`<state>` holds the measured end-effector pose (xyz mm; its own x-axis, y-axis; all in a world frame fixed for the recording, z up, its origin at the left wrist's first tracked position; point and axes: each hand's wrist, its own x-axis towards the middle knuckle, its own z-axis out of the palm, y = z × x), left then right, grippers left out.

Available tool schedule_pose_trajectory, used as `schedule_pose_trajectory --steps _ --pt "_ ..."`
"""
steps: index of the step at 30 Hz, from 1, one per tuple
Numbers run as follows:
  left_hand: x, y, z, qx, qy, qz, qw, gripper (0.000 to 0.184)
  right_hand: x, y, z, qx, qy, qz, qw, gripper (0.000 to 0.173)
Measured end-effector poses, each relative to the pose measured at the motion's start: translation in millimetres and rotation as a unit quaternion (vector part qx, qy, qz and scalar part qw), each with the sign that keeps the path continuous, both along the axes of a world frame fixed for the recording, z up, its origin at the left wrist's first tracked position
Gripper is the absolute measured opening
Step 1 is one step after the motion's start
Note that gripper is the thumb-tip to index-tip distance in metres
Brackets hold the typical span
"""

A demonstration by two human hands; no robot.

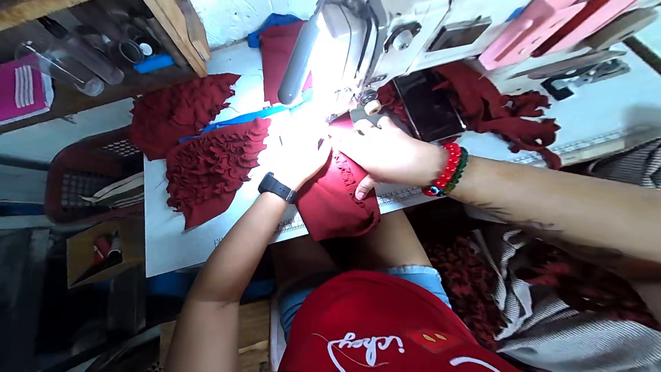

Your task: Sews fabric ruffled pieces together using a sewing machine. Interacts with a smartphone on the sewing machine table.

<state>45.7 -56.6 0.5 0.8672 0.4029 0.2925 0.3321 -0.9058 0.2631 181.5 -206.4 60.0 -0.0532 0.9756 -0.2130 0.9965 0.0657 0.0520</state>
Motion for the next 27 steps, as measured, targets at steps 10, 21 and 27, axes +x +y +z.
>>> schedule_pose_trajectory --steps 10,21,27 --pt "4.4 3.4 4.9 -0.007 0.023 0.024 0.999 0.037 0.9 -0.4 5.9 -0.011 0.027 -0.019 0.999 0.112" --pt "13.7 9.9 6.7 0.016 0.028 0.053 0.998 0.037 7.2 12.5 3.1 -0.051 0.033 -0.034 0.998 0.106" --pt "20.3 20.3 11.0 -0.028 0.053 0.065 0.996 0.041 14.1 24.0 1.9 -0.072 0.035 -0.06 0.995 0.113"
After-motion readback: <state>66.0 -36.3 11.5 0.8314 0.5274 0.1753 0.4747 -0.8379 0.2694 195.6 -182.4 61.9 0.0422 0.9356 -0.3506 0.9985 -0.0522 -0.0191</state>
